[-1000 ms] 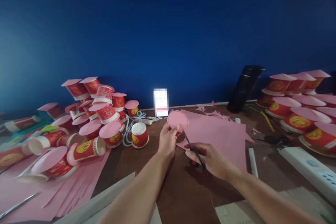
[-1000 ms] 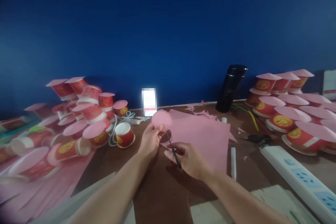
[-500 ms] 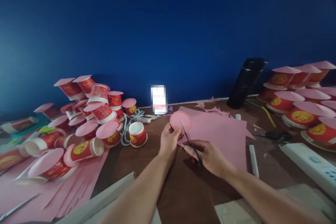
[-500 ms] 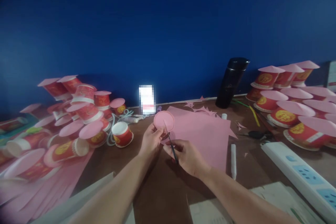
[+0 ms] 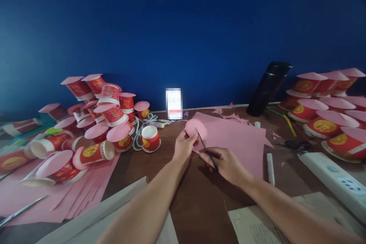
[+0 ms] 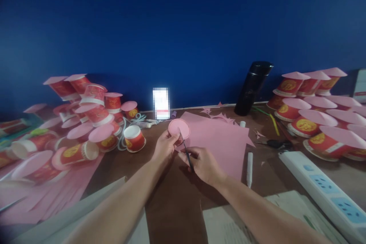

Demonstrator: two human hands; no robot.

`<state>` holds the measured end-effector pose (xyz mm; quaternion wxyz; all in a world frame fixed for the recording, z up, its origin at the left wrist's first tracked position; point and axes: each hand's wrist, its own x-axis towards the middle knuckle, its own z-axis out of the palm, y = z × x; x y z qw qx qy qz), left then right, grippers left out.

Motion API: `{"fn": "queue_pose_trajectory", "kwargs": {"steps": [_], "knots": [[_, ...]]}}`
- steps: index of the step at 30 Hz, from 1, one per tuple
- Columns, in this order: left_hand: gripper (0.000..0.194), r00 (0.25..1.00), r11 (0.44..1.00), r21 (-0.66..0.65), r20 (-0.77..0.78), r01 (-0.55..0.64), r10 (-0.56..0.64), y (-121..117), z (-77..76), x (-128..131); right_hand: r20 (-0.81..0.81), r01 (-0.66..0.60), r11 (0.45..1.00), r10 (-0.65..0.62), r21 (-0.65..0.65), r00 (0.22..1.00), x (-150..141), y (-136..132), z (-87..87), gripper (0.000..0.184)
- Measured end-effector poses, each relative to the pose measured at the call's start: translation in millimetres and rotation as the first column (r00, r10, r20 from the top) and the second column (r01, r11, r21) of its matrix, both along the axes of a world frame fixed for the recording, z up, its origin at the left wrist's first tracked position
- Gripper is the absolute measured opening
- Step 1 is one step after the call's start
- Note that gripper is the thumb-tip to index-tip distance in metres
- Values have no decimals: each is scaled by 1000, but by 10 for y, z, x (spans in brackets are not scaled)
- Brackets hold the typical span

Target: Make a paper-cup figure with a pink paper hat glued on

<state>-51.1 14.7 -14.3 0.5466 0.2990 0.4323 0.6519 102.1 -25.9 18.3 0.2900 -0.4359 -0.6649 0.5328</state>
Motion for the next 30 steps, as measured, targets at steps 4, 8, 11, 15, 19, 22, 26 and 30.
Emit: {"fn": "queue_pose_trajectory", "kwargs": {"steps": [4, 8, 11, 15, 19, 22, 26, 30], "knots": [[36, 1000, 1000, -3, 3, 7, -7, -7, 16, 2, 14, 19, 1000, -19, -1, 1000, -8, -8, -13, 30], [37, 1000, 1000, -18, 1, 24, -24, -20, 36, -2, 25, 22, 1000, -22, 1, 999, -5, -8, 0, 30], [38, 999, 999, -31, 14, 35, -35, -38, 58, 1, 20, 18, 1000, -18, 6, 1000, 1, -11, 15, 32], [37, 998, 999, -17, 26, 51, -51, -57, 97, 11, 61, 30, 999, -30, 14, 998, 14, -9, -4, 31], [34, 1000, 999, -45, 15, -9, 10, -36, 120, -30, 114, -4, 1000, 6, -12, 993, 43, -3, -13, 40], [31, 995, 993, -68, -47, -94, 90, 1, 114, -107, 253, -5, 999, -6, 46, 968, 77, -7, 20, 42], [31, 976, 979, -77, -124, -191, 181, 34, 95, -184, 496, 72, 938, -243, 339, 834, 132, 2, 57, 33], [32, 960, 978, -86, -225, -188, 165, 38, 71, -196, 640, 71, 878, -399, 473, 656, 216, 84, 49, 27]]}}
